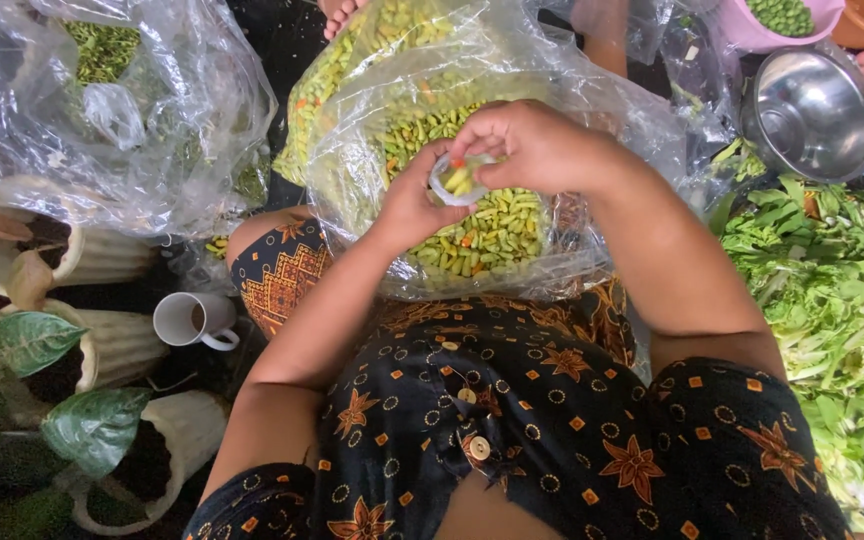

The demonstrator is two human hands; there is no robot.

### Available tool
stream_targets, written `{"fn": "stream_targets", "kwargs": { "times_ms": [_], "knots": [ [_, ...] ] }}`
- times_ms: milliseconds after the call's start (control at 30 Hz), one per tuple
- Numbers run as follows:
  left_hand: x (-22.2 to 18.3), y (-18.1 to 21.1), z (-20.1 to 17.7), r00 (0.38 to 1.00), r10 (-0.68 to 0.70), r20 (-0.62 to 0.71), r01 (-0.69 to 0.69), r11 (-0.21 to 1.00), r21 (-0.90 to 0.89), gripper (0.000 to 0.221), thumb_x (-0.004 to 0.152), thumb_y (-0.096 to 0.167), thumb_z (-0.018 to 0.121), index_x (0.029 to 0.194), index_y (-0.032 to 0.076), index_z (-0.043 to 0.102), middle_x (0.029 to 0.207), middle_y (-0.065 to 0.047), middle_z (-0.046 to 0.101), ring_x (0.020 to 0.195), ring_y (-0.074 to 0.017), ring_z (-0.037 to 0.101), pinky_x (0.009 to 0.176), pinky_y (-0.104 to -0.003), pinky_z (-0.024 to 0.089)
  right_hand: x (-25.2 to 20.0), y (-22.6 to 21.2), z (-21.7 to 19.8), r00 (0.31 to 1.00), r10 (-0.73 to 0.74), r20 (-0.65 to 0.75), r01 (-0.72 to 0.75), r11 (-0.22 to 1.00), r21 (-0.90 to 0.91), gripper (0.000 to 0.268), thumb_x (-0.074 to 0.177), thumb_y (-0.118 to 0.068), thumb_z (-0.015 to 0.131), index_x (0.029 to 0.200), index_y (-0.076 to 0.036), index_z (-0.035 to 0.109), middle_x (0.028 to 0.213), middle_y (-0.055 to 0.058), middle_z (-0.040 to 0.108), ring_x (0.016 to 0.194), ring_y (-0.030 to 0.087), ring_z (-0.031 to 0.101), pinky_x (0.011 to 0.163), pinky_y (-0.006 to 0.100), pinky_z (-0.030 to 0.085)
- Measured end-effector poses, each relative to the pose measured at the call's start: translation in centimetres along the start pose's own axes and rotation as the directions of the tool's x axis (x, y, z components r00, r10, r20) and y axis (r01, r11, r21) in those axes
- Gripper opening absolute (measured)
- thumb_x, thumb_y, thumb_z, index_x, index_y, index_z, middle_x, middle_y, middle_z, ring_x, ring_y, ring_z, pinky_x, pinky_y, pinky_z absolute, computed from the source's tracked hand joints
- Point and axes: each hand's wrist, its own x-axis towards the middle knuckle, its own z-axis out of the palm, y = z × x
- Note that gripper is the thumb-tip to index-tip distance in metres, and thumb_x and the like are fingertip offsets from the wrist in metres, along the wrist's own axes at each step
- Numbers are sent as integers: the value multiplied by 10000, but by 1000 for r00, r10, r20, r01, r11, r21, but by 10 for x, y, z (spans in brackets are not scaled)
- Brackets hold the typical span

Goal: The person scoops green vegetables from a large plastic bag into smaller clear plastic bags using their hands. They then tie the smaller bags shut and place them aside.

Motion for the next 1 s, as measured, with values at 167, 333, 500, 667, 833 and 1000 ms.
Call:
{"fn": "stream_targets", "kwargs": {
  "times_ms": [167, 333, 500, 667, 833, 1000],
  "knots": [
    [-8, 20, -8, 997, -21, -74, 29, 993, 118, 839, 705, 220, 949, 1415, 158, 508, 1218, -223, 597, 1225, -466, 571, 1078, -535, 445, 12, 46, 21, 980, -56, -190, 50, 998, -35, 199, 931, 12, 629, 1116, 24, 700, 1033, 246, 700, 1039, 433, 685, 858, 516, 549],
    [-27, 57, -7, 991, -18, -132, 11, 998, -56, 835, 757, -52, 815, 1448, -78, 349, 1137, -336, 609, 1114, -505, 596, 982, -583, 507, 14, 80, 62, 945, 326, -36, -232, 741, 630, 437, 937, -68, 604, 1339, 89, 536, 1184, 161, 527, 977, 219, 629, 777, 428, 638],
    [-30, 47, -9, 975, -53, -218, -17, 952, -305, 462, 927, -89, 586, 1362, -93, 429, 1059, -273, 595, 978, -368, 601, 777, -406, 602, 4, 51, 59, 970, 240, -29, -85, 450, 889, 361, 877, -84, 693, 1223, -58, 593, 966, 44, 622, 829, 139, 687, 708, 292, 629],
    [-36, 89, -16, 948, 60, -314, -56, 998, 22, 340, 888, -91, 660, 1220, -55, 598, 909, -159, 627, 825, -241, 612, 619, -297, 591, -6, 45, 56, 960, -18, -281, 161, 854, 494, 288, 882, 72, 648, 1170, 62, 638, 909, 139, 634, 791, 224, 640, 656, 346, 577],
    [-38, 65, -11, 959, 60, -277, -86, 993, -84, 322, 836, -106, 704, 1142, -21, 649, 818, -88, 526, 768, -168, 549, 565, -276, 577, -20, 48, 62, 842, -154, -517, 182, 983, 3, 325, 841, 92, 707, 1140, -36, 707, 796, 100, 602, 661, 185, 605, 568, 293, 528],
    [-36, 69, -14, 954, 75, -291, -126, 979, -162, 298, 862, -103, 690, 1141, -16, 635, 798, -65, 516, 765, -172, 550, 607, -280, 595, -41, -3, 44, 831, -344, -438, 287, 938, -193, 496, 772, -20, 850, 1225, -29, 648, 1026, 169, 566, 952, 273, 539, 808, 397, 518]
  ]
}}
